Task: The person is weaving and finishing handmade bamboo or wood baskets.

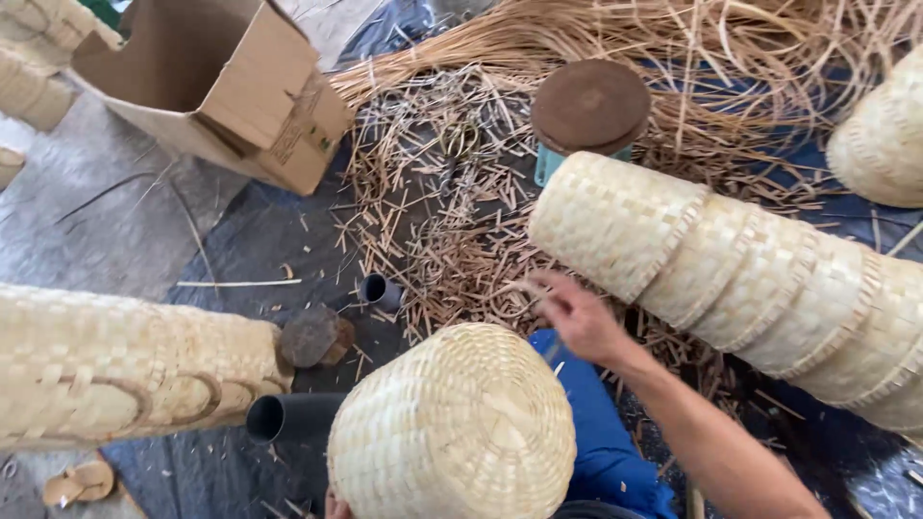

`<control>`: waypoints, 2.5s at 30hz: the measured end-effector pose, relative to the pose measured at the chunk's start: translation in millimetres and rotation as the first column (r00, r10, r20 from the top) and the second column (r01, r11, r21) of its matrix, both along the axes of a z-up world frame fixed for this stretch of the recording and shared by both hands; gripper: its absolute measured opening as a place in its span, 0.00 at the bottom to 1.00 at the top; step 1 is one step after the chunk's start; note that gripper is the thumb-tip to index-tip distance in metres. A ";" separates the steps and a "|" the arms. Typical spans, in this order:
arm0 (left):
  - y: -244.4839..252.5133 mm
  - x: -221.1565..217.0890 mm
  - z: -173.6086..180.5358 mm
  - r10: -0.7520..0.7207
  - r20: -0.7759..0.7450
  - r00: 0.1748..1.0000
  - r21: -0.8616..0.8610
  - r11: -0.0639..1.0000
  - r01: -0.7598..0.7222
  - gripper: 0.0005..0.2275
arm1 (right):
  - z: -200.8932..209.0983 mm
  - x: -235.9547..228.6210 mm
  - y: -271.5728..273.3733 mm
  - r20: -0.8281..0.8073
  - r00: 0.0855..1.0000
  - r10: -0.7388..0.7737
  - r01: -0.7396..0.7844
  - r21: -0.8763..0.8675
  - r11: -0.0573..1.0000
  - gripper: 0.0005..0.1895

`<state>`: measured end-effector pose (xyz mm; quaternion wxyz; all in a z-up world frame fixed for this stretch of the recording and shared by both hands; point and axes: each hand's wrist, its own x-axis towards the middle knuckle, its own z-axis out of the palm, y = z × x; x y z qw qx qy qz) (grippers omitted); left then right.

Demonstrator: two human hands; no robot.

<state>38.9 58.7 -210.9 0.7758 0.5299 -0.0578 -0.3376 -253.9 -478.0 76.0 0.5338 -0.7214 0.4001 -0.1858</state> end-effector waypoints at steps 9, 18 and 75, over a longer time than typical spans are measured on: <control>-115.6 -49.8 68.8 0.092 -0.057 0.994 -0.217 0.971 -0.102 0.33 | 19.4 -17.3 10.4 0.118 0.844 0.524 -0.536 0.154 0.830 0.61; -175.2 -7.9 224.3 -0.174 0.125 0.977 0.402 0.909 0.111 0.23 | 38.1 -21.0 42.6 0.177 0.744 0.644 -0.644 -0.065 0.762 0.61; -245.8 -91.0 383.9 -0.594 0.696 0.404 0.648 0.762 0.003 0.36 | 79.4 142.5 39.0 0.217 0.333 0.918 -0.928 -0.099 0.360 0.14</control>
